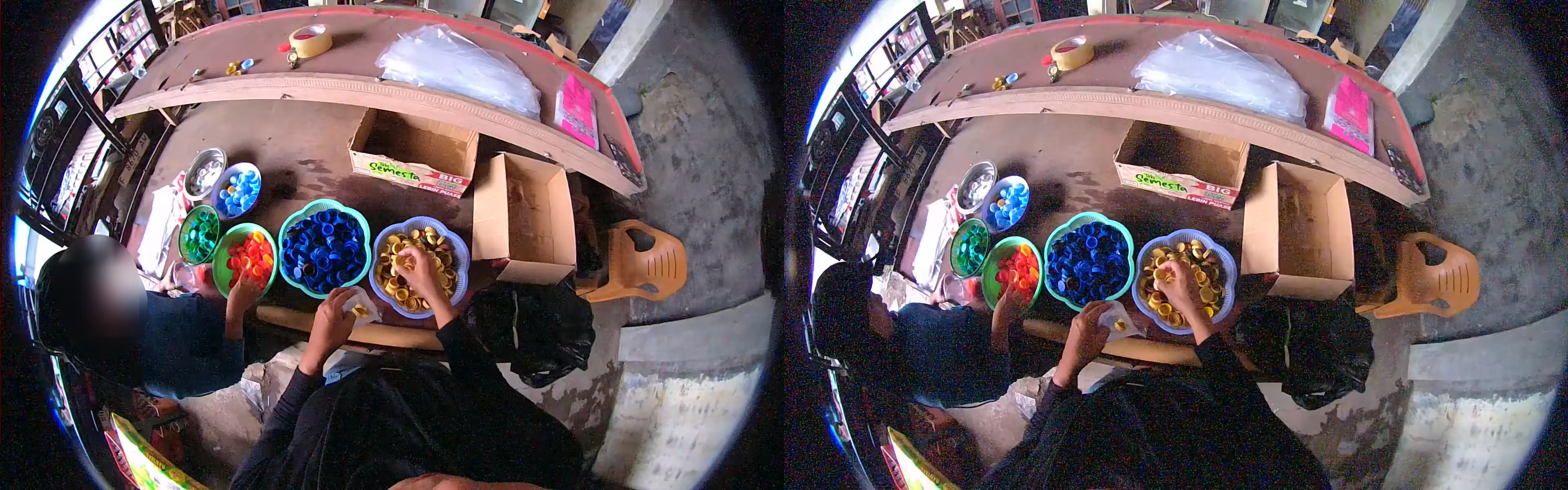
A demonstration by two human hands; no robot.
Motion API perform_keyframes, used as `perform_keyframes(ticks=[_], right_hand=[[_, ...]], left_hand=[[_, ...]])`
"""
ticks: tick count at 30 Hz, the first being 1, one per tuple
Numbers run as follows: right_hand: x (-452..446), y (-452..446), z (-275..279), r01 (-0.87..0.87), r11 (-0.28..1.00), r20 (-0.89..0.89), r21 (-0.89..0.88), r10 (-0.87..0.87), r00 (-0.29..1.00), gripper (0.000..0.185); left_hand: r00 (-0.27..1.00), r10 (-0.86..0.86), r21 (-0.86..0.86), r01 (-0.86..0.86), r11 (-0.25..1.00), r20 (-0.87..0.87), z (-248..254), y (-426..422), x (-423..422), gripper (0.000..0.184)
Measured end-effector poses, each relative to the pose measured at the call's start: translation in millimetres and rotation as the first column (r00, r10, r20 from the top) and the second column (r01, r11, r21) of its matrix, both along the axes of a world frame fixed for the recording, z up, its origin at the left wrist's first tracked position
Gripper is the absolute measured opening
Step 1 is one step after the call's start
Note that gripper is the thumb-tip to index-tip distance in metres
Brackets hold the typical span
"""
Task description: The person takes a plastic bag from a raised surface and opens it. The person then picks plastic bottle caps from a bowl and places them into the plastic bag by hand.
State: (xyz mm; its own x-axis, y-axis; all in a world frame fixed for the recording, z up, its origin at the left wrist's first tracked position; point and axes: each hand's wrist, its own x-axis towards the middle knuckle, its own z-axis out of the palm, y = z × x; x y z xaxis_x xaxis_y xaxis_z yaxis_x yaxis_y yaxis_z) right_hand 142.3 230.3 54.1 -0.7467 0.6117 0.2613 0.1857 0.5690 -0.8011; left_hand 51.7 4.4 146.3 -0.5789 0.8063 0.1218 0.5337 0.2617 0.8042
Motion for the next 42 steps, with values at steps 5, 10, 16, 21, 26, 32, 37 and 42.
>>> perform_keyframes(ticks=[5, 10, 16, 21, 26, 32, 37, 42], right_hand=[[28, -28, 63, -0.089, 0.962, -0.163, -0.258, 0.048, 0.985, 0.029], [53, -63, 62, -0.246, 0.954, -0.161, 0.169, 0.273, 0.948, 0.034], [62, -58, 38, -0.261, 0.959, -0.188, 0.111, 0.278, 0.942, 0.028], [39, -4, 32, -0.082, 0.986, -0.001, 0.142, 0.083, 0.997, 0.013], [-1, 15, -25, -0.199, 0.927, 0.134, 0.319, 0.164, 0.977, 0.015], [-18, 20, -29, -0.266, 0.923, 0.191, 0.280, 0.218, 0.957, 0.012], [6, 17, 10, -0.248, 0.957, 0.057, 0.153, 0.242, 0.969, 0.014], [40, -3, 28, -0.190, 0.965, -0.123, 0.181, 0.213, 0.969, 0.021]], left_hand=[[0.999, -0.014, -0.018, 0.015, 1.000, 0.037, -2, 19, 13, 0.045], [0.999, -0.040, 0.007, 0.040, 0.999, 0.012, -10, 36, 24, 0.041], [0.999, -0.034, 0.013, 0.034, 0.999, 0.008, -14, 40, 32, 0.042], [0.997, 0.033, -0.013, -0.032, 0.999, 0.067, -8, 27, 32, 0.043], [0.992, 0.115, 0.018, -0.116, 0.993, 0.043, -9, 11, 33, 0.045], [0.977, 0.210, -0.010, -0.210, 0.978, 0.025, -16, -2, 31, 0.046], [0.966, 0.215, -0.064, -0.208, 0.976, 0.144, -7, 10, 31, 0.046], [0.993, 0.107, 0.028, -0.108, 0.994, 0.044, -21, 29, 28, 0.045]])
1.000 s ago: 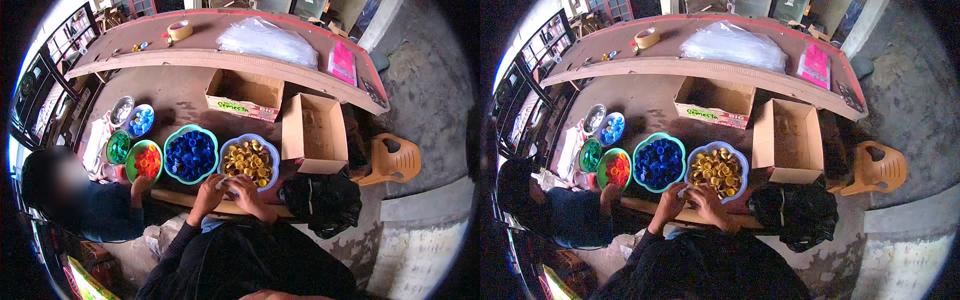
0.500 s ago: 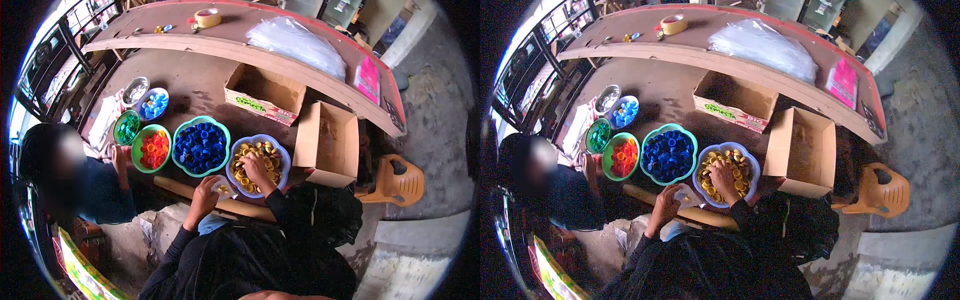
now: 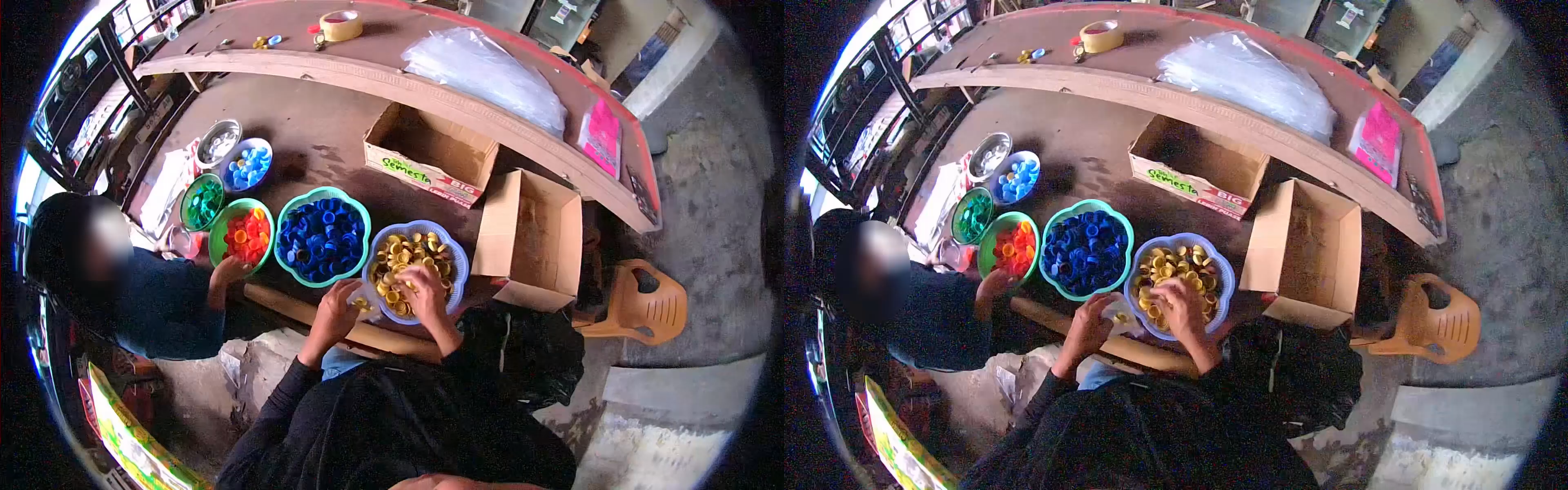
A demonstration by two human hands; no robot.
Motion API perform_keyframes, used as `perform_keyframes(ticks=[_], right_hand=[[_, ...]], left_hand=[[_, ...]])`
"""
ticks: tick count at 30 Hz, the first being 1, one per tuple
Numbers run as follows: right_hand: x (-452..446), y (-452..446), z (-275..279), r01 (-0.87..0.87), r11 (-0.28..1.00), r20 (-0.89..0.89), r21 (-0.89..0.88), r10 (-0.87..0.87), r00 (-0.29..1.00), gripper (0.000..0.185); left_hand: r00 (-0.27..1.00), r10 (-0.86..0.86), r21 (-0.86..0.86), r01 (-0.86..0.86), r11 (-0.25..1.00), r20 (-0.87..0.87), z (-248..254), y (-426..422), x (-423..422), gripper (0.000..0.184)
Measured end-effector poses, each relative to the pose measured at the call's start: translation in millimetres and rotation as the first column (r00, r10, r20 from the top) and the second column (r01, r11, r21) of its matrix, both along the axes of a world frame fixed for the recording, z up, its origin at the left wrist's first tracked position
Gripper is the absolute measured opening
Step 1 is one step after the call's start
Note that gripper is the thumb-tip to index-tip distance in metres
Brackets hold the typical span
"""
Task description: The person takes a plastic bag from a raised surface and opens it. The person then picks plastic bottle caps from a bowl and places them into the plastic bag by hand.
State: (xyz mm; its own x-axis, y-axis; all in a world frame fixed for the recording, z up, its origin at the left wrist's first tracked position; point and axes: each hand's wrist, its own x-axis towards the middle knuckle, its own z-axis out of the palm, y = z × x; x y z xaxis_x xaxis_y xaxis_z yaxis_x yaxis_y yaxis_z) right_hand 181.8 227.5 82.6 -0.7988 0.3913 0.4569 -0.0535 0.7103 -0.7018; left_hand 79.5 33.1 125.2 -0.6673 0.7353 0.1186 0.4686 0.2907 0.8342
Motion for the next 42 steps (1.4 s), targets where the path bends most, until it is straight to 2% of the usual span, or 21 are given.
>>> perform_keyframes(ticks=[1, 3, 4, 7, 11, 14, 15, 17, 19, 20, 23, 25, 27, 29, 32, 33, 35, 37, 39, 40, 42], right_hand=[[7, -10, 8, 0.002, 0.996, -0.063, -0.085, -0.007, 0.998, 0.024], [20, -28, 25, 0.014, 1.000, -0.074, 0.001, -0.014, 0.997, 0.026], [24, -35, 21, -0.037, 0.999, -0.077, -0.020, 0.036, 0.996, 0.025], [29, -45, 15, -0.069, 0.988, 0.082, 0.135, 0.058, 0.995, 0.033], [25, -46, 22, -0.091, 0.971, 0.122, 0.221, 0.065, 0.990, 0.038], [12, -39, 32, -0.116, 0.978, 0.095, -0.175, 0.134, 0.986, 0.025], [0, -28, 19, -0.083, 0.985, 0.019, -0.150, 0.087, 0.996, 0.019], [-20, -5, -8, 0.053, 0.981, 0.047, -0.186, -0.045, 0.998, 0.016], [-42, 22, -50, 0.090, 0.996, 0.044, 0.016, -0.090, 0.995, 0.018], [-51, 26, -51, 0.147, 0.987, 0.078, 0.058, -0.151, 0.985, 0.022], [-67, 31, -60, 0.127, 0.977, 0.127, 0.170, -0.150, 0.981, 0.026], [-70, 35, -70, 0.088, 0.979, 0.157, 0.186, -0.118, 0.981, 0.029], [-68, 43, -76, -0.004, 0.992, 0.243, 0.123, -0.026, 0.970, 0.029], [-55, 48, -61, -0.043, 0.994, 0.272, -0.098, 0.069, 0.960, 0.026], [-31, 62, -50, 0.006, 0.990, 0.268, -0.144, 0.033, 0.963, 0.025], [-23, 70, -57, 0.052, 0.995, 0.307, -0.082, -0.025, 0.952, 0.032], [-7, 80, -64, 0.099, 0.986, 0.311, -0.137, -0.052, 0.949, 0.033], [1, 85, -73, 0.135, 0.969, 0.336, -0.208, -0.059, 0.940, 0.032], [6, 87, -82, 0.093, 0.995, 0.137, 0.041, -0.098, 0.986, 0.033], [7, 81, -70, 0.168, 0.985, 0.211, 0.047, -0.174, 0.962, 0.030], [-5, 81, -67, 0.157, 0.986, 0.233, 0.047, -0.164, 0.958, 0.027]], left_hand=[[0.999, -0.024, 0.003, 0.024, 1.000, -0.047, -4, 3, 0, 0.044], [0.994, -0.056, 0.007, 0.057, 0.998, -0.095, -4, 9, 1, 0.044], [0.993, -0.077, -0.010, 0.077, 0.997, -0.086, -1, 12, 3, 0.044], [0.990, -0.127, -0.016, 0.126, 0.992, -0.058, 10, 17, 13, 0.045], [0.988, -0.144, -0.048, 0.142, 0.989, -0.049, 7, 7, 17, 0.046], [0.996, -0.091, -0.032, 0.091, 0.995, -0.021, 12, -2, 15, 0.046], [0.998, -0.057, -0.041, 0.057, 0.998, 0.011, 13, -5, 15, 0.046], [0.999, -0.042, -0.034, 0.041, 0.999, -0.033, 11, -11, 14, 0.046], [0.996, -0.026, -0.025, 0.024, 0.999, -0.082, 9, -16, 13, 0.047], [0.996, -0.021, -0.024, 0.019, 1.000, -0.085, 8, -18, 13, 0.047], [0.996, 0.014, -0.033, -0.017, 0.999, -0.087, 4, -23, 15, 0.047], [0.997, 0.039, -0.051, -0.042, 0.998, -0.059, 4, -27, 15, 0.054], [0.997, 0.061, -0.058, -0.064, 0.996, -0.042, 1, -29, 14, 0.055], [0.997, 0.080, -0.069, -0.081, 0.994, -0.013, 1, -30, 16, 0.055], [0.997, 0.082, -0.033, -0.081, 0.996, 0.009, 5, -25, 16, 0.049], [0.997, 0.079, -0.033, -0.078, 0.996, 0.016, 6, -23, 16, 0.049], [0.993, 0.078, -0.032, -0.076, 0.997, 0.088, 9, -18, 16, 0.048], [0.997, 0.065, -0.040, -0.063, 0.997, 0.038, 9, -13, 14, 0.048], [0.999, 0.036, -0.035, -0.037, 0.999, -0.006, 6, -9, 11, 0.047], [0.999, 0.031, -0.034, -0.031, 0.999, -0.008, 6, -6, 11, 0.047], [0.999, 0.036, -0.029, -0.035, 0.999, 0.036, 5, -3, 11, 0.047]])
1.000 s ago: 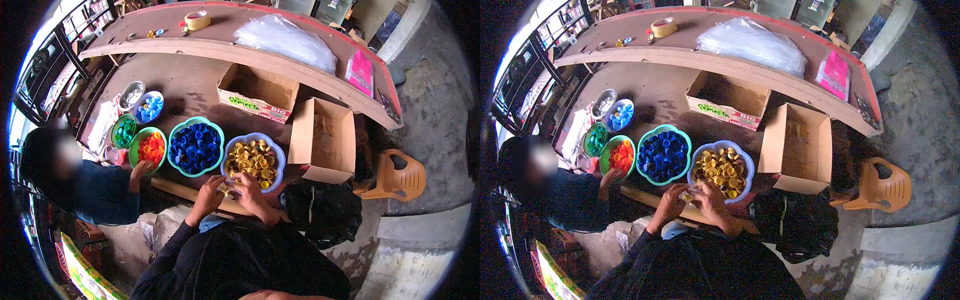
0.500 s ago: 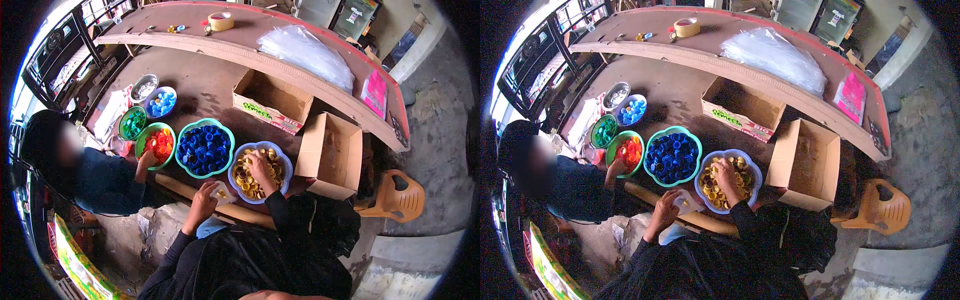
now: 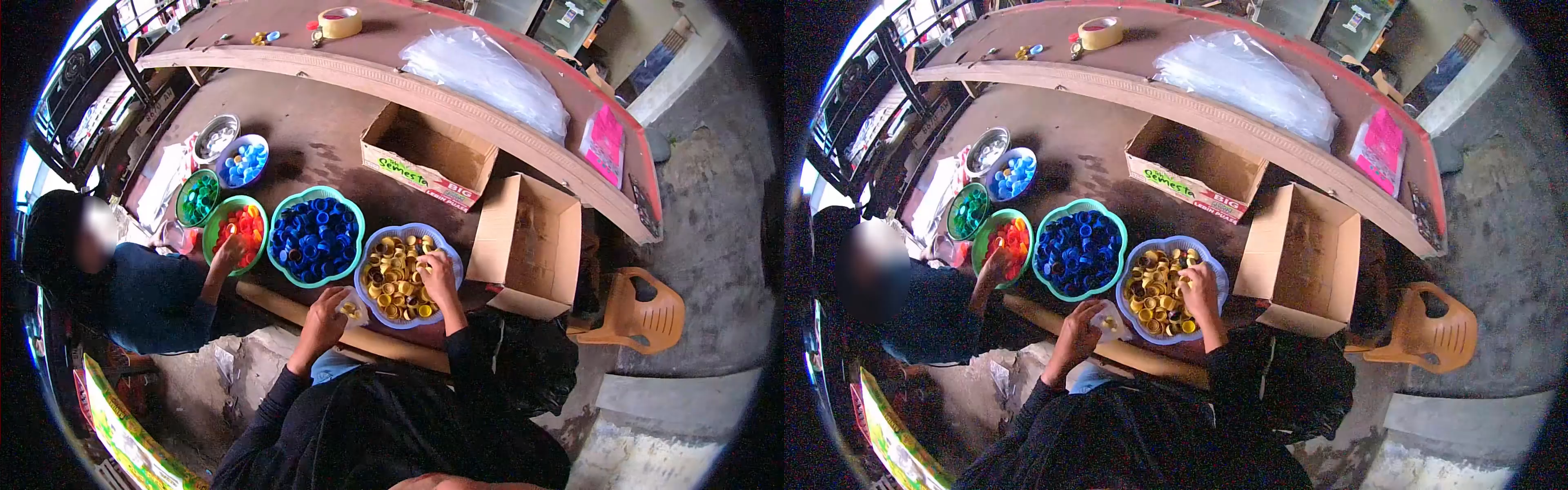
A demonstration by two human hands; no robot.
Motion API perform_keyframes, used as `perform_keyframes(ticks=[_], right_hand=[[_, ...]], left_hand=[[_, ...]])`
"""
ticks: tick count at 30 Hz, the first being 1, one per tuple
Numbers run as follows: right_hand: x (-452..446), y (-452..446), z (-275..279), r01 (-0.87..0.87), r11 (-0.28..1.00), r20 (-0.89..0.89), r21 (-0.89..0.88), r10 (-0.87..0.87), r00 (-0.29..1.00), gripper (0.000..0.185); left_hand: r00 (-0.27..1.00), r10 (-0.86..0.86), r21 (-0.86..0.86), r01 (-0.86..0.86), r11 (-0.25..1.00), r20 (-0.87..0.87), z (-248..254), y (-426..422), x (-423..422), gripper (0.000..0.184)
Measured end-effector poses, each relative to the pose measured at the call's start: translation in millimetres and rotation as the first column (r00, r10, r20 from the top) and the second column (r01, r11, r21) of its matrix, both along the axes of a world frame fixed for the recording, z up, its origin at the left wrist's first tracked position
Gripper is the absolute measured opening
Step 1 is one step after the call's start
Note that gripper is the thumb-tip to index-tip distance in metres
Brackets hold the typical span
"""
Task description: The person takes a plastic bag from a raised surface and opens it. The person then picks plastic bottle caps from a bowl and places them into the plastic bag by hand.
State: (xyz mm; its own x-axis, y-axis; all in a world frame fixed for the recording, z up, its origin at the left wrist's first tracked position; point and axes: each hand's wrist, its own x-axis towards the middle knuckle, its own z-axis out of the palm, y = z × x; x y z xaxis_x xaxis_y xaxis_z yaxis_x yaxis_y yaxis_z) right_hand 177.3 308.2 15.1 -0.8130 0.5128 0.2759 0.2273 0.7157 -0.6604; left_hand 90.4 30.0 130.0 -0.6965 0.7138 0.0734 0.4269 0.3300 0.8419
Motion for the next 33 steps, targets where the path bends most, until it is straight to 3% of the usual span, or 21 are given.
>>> perform_keyframes(ticks=[3, 8, 13, 15, 17, 19, 21, 23, 24, 28, 31, 33], right_hand=[[-17, -13, 10, -0.012, 0.995, 0.078, 0.097, 0.005, 0.997, 0.022], [-32, -14, 8, -0.047, 0.988, 0.120, 0.147, 0.030, 0.992, 0.025], [-24, -16, 11, -0.030, 0.991, -0.012, 0.130, 0.032, 0.999, 0.026], [-19, -16, 8, -0.010, 1.000, -0.074, 0.029, 0.012, 0.997, 0.021], [-10, -20, 15, -0.010, 0.999, -0.031, 0.050, 0.012, 0.999, 0.020], [-3, -25, 18, -0.037, 0.992, -0.004, -0.124, 0.037, 0.999, 0.020], [9, -30, 27, -0.062, 0.996, 0.009, -0.061, 0.063, 0.998, 0.018], [17, -37, 27, -0.028, 0.980, 0.109, -0.197, 0.051, 0.993, 0.016], [20, -36, 25, -0.020, 0.984, 0.163, -0.180, 0.050, 0.985, 0.016], [20, -43, 12, 0.032, 0.939, 0.067, -0.344, -0.010, 0.998, 0.020], [13, -48, 11, -0.010, 0.944, -0.034, -0.330, -0.001, 0.999, 0.026], [5, -49, 10, -0.013, 0.996, 0.061, 0.083, 0.008, 0.998, 0.029]], left_hand=[[0.995, -0.027, -0.020, 0.025, 0.999, -0.100, 0, 2, 0, 0.047], [0.998, -0.018, -0.050, 0.015, 0.999, -0.065, 2, -1, 0, 0.048], [0.999, 0.003, -0.040, -0.005, 0.999, -0.047, -5, -6, -1, 0.049], [0.994, -0.020, -0.022, 0.018, 1.000, -0.106, -6, -5, -1, 0.049], [0.997, -0.021, -0.026, 0.019, 0.999, -0.077, -7, -1, -1, 0.048], [0.998, -0.021, -0.032, 0.019, 0.999, -0.051, -4, 2, -1, 0.048], [0.997, -0.042, -0.025, 0.041, 0.999, -0.068, 1, 6, 0, 0.047], [0.996, -0.050, -0.020, 0.049, 0.999, -0.073, 3, 7, 1, 0.047], [0.995, -0.056, -0.016, 0.055, 0.998, -0.077, 3, 6, 2, 0.047], [0.988, -0.094, 0.010, 0.096, 0.995, -0.121, -7, 3, 0, 0.046], [0.994, -0.076, 0.010, 0.077, 0.997, -0.084, -5, 0, 2, 0.046], [0.992, -0.080, 0.021, 0.083, 0.996, -0.096, -5, -4, 2, 0.046]])
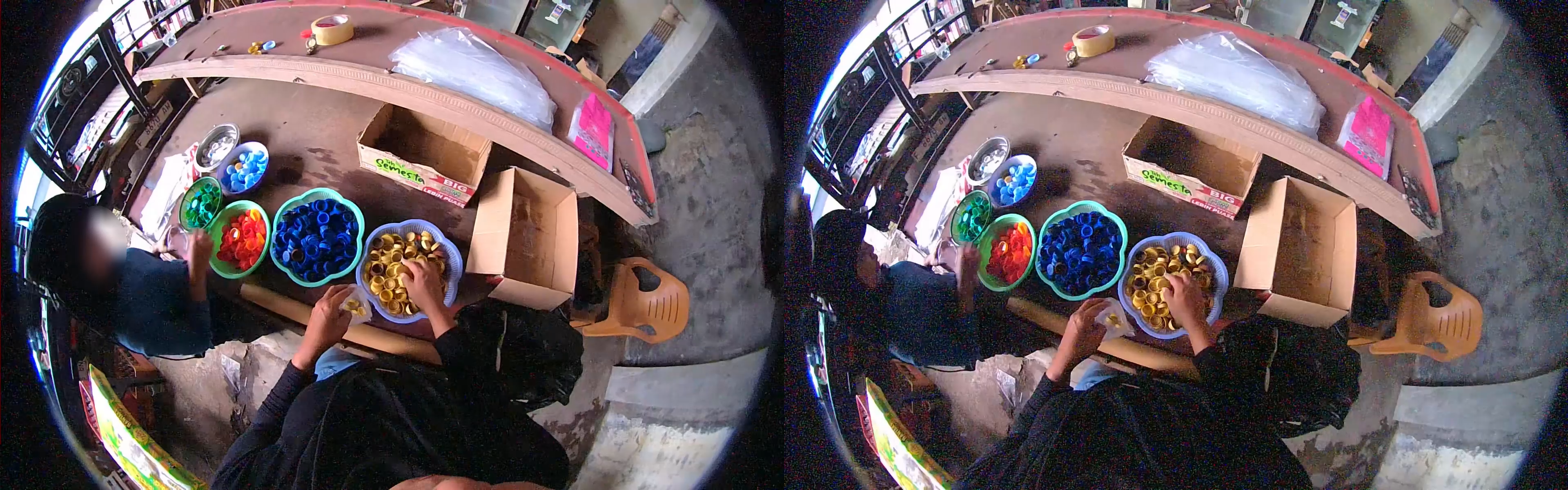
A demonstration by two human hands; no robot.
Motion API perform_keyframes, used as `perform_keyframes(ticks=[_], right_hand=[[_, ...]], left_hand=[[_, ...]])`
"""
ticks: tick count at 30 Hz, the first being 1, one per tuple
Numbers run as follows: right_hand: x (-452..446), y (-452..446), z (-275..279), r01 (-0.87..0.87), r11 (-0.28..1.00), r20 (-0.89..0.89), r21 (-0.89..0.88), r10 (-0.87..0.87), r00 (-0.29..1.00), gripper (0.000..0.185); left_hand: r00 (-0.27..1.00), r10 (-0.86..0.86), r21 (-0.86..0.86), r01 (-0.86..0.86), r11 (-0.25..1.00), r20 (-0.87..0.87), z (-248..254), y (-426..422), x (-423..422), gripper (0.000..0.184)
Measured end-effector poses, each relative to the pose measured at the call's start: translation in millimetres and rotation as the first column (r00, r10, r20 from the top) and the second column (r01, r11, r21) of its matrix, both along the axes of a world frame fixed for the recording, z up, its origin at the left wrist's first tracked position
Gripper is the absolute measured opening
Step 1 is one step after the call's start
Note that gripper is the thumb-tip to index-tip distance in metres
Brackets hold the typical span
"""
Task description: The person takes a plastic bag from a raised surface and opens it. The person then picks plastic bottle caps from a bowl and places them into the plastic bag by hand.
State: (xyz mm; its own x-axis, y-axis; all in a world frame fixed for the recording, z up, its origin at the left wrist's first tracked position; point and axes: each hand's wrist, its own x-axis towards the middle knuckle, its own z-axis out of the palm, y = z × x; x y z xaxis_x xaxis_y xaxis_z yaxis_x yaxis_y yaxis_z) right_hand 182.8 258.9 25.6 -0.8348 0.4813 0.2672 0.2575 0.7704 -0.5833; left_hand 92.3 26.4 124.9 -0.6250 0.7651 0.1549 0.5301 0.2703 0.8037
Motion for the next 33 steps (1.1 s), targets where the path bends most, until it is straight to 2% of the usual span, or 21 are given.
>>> perform_keyframes(ticks=[1, 2, 4, 6, 9, 11, 15, 17, 22, 24, 25, 27, 28, 31, 33], right_hand=[[-4, -1, 2, -0.008, 1.000, -0.048, 0.004, 0.008, 0.999, 0.014], [-6, 0, 4, -0.015, 1.000, -0.051, 0.007, 0.016, 0.999, 0.014], [-9, 1, 7, 0.037, 0.985, 0.074, -0.171, -0.025, 0.997, 0.010], [-12, -1, 6, 0.014, 0.959, -0.091, -0.282, -0.042, 0.995, 0.009], [-9, 7, -2, -0.008, 0.970, 0.011, -0.245, 0.011, 1.000, 0.013], [-10, -1, -3, -0.028, 0.999, -0.154, 0.019, 0.031, 0.988, 0.016], [-14, -7, -2, -0.032, 0.999, -0.054, 0.001, 0.032, 0.998, 0.020], [-19, -4, -4, 0.001, 0.990, -0.045, -0.143, -0.008, 0.999, 0.019], [-21, -2, -9, -0.025, 0.998, 0.004, -0.062, 0.025, 1.000, 0.021], [-20, -7, -9, 0.006, 0.999, -0.122, -0.044, -0.012, 0.992, 0.020], [-19, -7, -6, 0.009, 0.999, -0.120, -0.045, -0.014, 0.993, 0.020], [-19, -6, 1, -0.052, 0.999, 0.004, -0.013, 0.052, 0.999, 0.017], [-19, -4, -3, -0.051, 0.999, 0.004, -0.013, 0.051, 0.999, 0.017], [-25, 4, -17, -0.031, 1.000, -0.097, -0.007, 0.030, 0.995, 0.014], [-25, 8, -26, -0.015, 0.992, -0.141, -0.125, -0.003, 0.990, 0.016]], left_hand=[[1.000, 0.006, 0.003, -0.006, 1.000, -0.002, -1, -1, 0, 0.046], [1.000, 0.013, 0.002, -0.013, 1.000, 0.000, -2, -2, 0, 0.046], [1.000, 0.029, 0.002, -0.029, 1.000, 0.001, 0, -5, 0, 0.046], [0.996, 0.047, -0.016, -0.046, 0.999, 0.069, 5, -6, 1, 0.047], [0.999, 0.030, -0.015, -0.030, 0.999, 0.023, -4, -7, 0, 0.047], [0.999, 0.020, -0.010, -0.020, 1.000, 0.027, -6, -6, 1, 0.047], [0.999, 0.021, -0.003, -0.021, 1.000, 0.043, -6, -3, 4, 0.047], [0.999, 0.022, -0.009, -0.022, 1.000, 0.036, -5, -4, 4, 0.047], [0.998, 0.023, 0.017, -0.023, 1.000, 0.051, 0, -9, 3, 0.047], [0.989, 0.049, -0.046, -0.043, 0.998, 0.143, 3, -8, 3, 0.047], [0.988, 0.046, -0.047, -0.040, 0.998, 0.145, 2, -7, 2, 0.047], [0.999, 0.024, -0.007, -0.023, 1.000, 0.027, -3, -5, 1, 0.047], [0.999, 0.023, -0.007, -0.023, 1.000, 0.027, -4, -4, 0, 0.047], [1.000, 0.026, 0.000, -0.026, 1.000, 0.003, -4, -2, -2, 0.046], [1.000, 0.026, -0.006, -0.026, 1.000, 0.005, -1, -1, -3, 0.045]])
